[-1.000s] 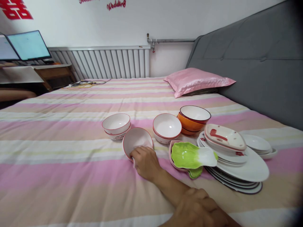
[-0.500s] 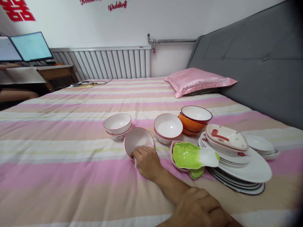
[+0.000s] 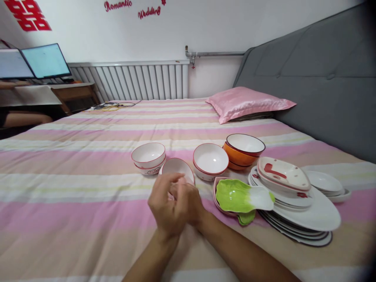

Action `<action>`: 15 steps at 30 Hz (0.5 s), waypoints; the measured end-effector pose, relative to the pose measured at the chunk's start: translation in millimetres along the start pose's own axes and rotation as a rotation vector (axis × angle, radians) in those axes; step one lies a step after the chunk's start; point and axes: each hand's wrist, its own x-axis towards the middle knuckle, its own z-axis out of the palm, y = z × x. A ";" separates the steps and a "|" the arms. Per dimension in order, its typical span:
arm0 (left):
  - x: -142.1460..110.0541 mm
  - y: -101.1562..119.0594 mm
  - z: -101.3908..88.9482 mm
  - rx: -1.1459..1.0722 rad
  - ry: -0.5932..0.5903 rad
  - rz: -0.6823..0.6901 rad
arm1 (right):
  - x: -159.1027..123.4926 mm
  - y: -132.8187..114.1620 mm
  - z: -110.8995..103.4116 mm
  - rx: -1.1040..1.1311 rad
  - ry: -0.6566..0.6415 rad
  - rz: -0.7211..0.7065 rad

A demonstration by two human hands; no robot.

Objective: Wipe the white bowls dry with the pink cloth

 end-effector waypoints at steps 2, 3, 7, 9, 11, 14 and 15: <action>11.6 -17.2 -5.0 0.033 0.042 -0.154 | -1.7 -1.7 -3.9 0.034 0.014 0.017; 16.9 -24.9 -8.2 0.020 0.057 -0.249 | -2.5 -3.5 -5.4 0.062 0.023 0.031; 35.3 -48.6 -24.0 0.080 -0.076 -0.517 | -4.6 -13.1 -8.6 0.276 0.083 0.162; 41.2 -56.5 -31.0 0.221 -0.227 -0.582 | -4.1 -16.5 -9.5 0.431 0.110 0.238; 43.5 -61.8 -34.8 0.370 -0.426 -0.629 | -2.8 -18.0 -10.6 0.603 0.135 0.285; 40.8 -64.1 -33.5 0.405 -0.639 -0.677 | -0.7 -18.5 -13.5 0.759 0.157 0.290; 38.9 -63.6 -31.8 0.369 -0.679 -0.676 | -0.4 -18.8 -14.5 0.770 0.150 0.287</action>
